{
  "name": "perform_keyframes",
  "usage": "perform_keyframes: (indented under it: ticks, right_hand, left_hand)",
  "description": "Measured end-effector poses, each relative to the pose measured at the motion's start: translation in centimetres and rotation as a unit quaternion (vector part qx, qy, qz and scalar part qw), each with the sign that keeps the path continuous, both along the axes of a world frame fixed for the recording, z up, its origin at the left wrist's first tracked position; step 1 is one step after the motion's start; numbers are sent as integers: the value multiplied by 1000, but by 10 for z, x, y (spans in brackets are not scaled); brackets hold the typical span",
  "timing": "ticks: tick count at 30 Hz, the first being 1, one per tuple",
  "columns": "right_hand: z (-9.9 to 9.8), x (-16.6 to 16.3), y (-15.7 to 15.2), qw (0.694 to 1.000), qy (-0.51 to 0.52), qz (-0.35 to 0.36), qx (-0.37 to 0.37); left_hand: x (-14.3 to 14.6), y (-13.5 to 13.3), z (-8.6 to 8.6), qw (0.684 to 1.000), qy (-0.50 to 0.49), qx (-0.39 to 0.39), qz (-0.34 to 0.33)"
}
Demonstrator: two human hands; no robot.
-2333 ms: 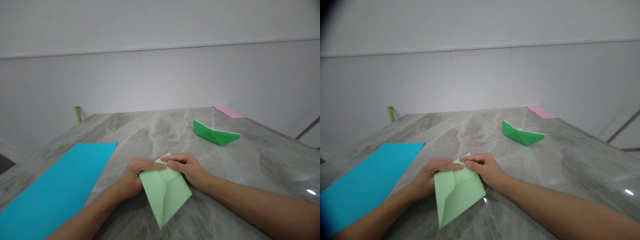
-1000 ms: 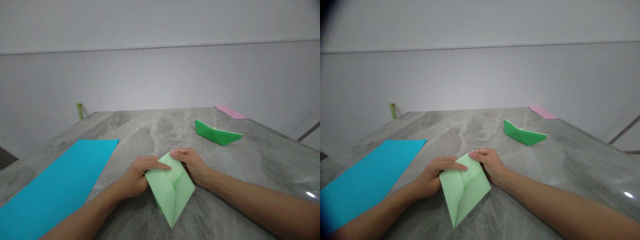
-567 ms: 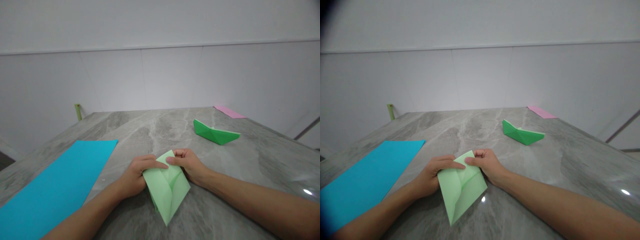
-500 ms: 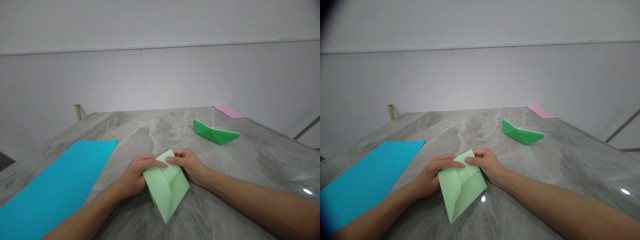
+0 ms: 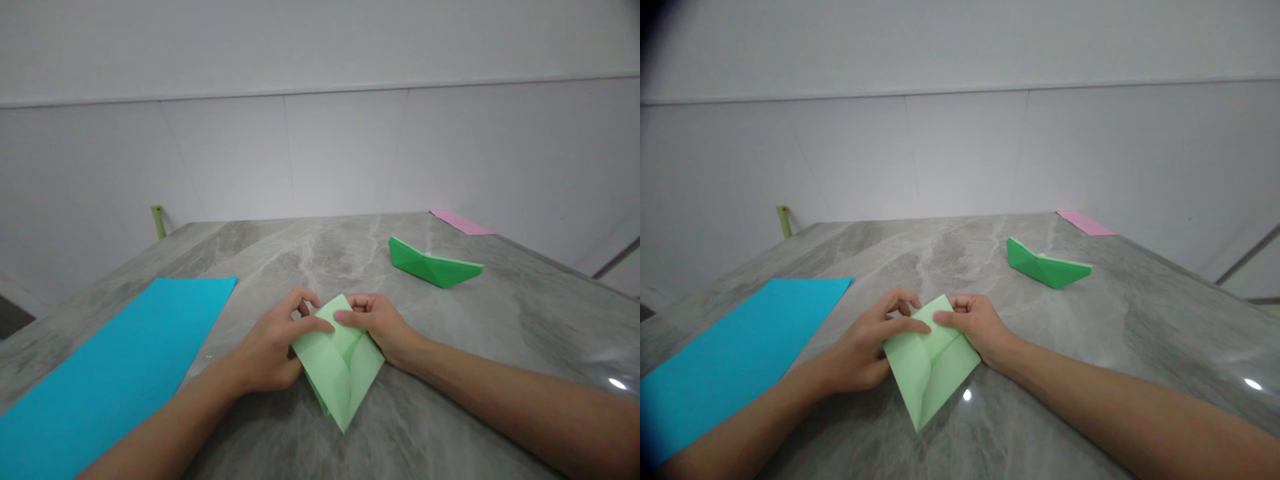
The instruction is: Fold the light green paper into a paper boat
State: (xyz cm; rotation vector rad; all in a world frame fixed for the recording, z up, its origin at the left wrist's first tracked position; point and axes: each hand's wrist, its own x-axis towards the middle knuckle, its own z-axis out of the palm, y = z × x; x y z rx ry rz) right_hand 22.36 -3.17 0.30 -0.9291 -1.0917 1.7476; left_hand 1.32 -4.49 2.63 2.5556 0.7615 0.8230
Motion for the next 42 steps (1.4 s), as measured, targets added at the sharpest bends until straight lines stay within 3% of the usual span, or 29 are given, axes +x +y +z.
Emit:
perform_keyframes:
  ticks: [4,6,9,11,13,15,18,21,42]
  right_hand:
    - [0,-1,0,1000,7,2,-12]
    - [-1,-1,1,999,19,-29,-10]
    - [-2,4,1,984,-31,-124,123]
    - [0,10,-1,936,-113,-162,293]
    - [4,15,-6,868,-184,-138,439]
    - [9,16,-13,812,-231,-95,528]
    - [12,11,-19,747,-251,-89,609]
    - [10,5,-20,715,-264,-111,638]
    - [13,5,-22,619,-343,-72,703]
  left_hand:
    - [0,0,3,1000,10,10,15]
    - [1,2,3,1000,-2,1,31]
    - [2,5,2,996,-34,-4,77]
    - [3,7,1,993,-52,-7,108]
    - [4,7,0,990,-64,-15,126]
    - [5,7,-2,988,-71,-23,132]
    - [7,8,-4,988,-78,-30,133]
    - [8,8,-5,987,-90,-37,130]
    - [12,4,-10,989,-100,-55,92]
